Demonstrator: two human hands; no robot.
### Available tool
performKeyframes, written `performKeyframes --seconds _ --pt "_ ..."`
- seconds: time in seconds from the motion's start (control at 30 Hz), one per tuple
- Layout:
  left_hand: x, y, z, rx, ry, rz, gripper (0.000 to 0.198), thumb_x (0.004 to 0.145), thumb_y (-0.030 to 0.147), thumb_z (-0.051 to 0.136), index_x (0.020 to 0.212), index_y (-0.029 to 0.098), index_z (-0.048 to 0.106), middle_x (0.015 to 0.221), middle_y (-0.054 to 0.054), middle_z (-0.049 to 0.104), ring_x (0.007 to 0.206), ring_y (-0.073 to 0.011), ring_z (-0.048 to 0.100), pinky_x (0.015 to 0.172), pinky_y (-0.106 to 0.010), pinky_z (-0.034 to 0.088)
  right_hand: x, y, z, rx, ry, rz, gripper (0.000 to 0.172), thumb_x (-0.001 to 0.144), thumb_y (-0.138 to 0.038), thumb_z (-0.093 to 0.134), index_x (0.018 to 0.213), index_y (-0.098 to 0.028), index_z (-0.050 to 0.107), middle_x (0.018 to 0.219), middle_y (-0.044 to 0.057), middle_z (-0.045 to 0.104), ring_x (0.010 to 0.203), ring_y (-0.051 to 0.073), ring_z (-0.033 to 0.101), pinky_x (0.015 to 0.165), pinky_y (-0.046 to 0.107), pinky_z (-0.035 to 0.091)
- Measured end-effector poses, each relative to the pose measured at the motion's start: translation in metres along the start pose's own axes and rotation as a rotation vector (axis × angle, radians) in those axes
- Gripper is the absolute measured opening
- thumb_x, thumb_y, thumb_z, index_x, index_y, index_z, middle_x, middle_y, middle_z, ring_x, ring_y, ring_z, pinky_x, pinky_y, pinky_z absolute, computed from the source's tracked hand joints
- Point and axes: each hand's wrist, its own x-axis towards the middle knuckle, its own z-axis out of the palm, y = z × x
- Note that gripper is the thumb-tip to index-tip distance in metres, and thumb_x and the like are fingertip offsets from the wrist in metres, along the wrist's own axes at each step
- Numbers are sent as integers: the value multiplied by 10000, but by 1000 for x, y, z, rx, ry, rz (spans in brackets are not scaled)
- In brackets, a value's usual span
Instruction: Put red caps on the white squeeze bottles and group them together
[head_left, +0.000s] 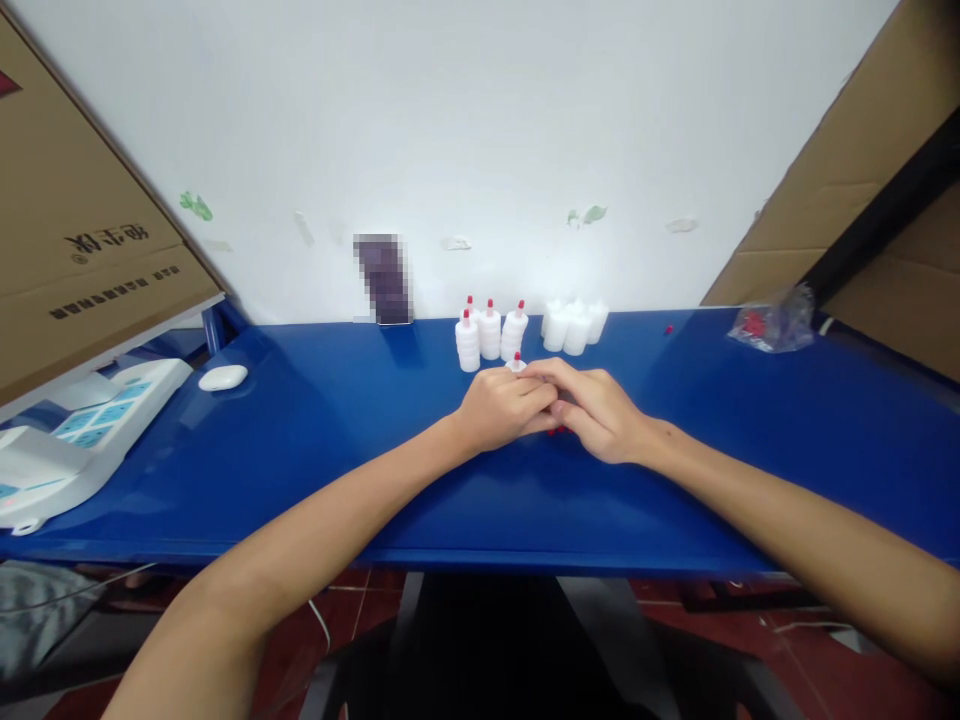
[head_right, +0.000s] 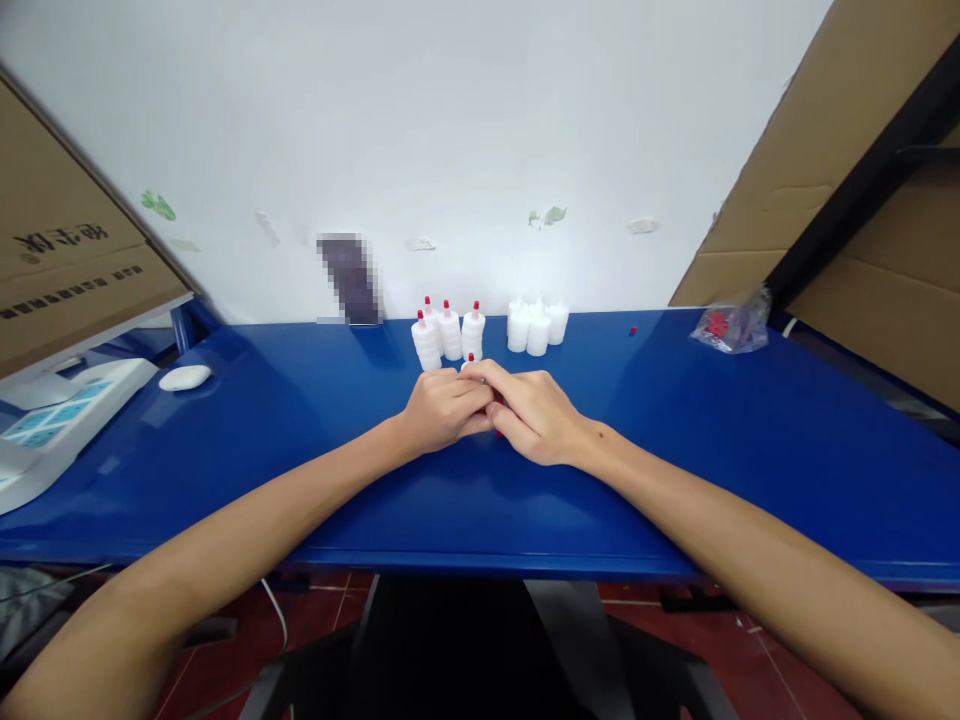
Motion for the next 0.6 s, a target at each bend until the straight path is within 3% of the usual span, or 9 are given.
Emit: performKeyframes --seconds 0.27,0.37,0.47,0.6 --pt "-8 -10 -1 -156 -348 -144 603 1087 549 301 703 164 564 552 5 582 481 -105 522 496 -236 283 -1 14 -10 46 200 111 255 845 -169 386 1037 -223 544 637 -43 535 555 176 516 615 343 424" --pt "-7 -15 -4 -169 -573 -204 617 1065 602 300 764 160 606 601 -16 608 526 -132 570 520 -241 309 2 21 -10 -38 230 146 220 829 -182 431 1028 -228 513 740 -11 582 638 195 552 651 360 439" --pt "-6 -20 -8 -176 -791 -234 579 1047 605 374 797 155 638 628 -23 604 551 -152 592 534 -252 309 5 32 -8 -133 225 134 297 760 -144 465 1041 -225 513 897 45 612 789 231 596 734 393 475" --pt "-6 -24 -10 -256 -866 -245 541 1030 593 438 780 153 628 620 -10 568 544 -148 563 544 -259 302 5 45 -7 -191 275 127 313 780 -119 469 1064 -222 553 1016 90 638 948 263 630 841 432 498"
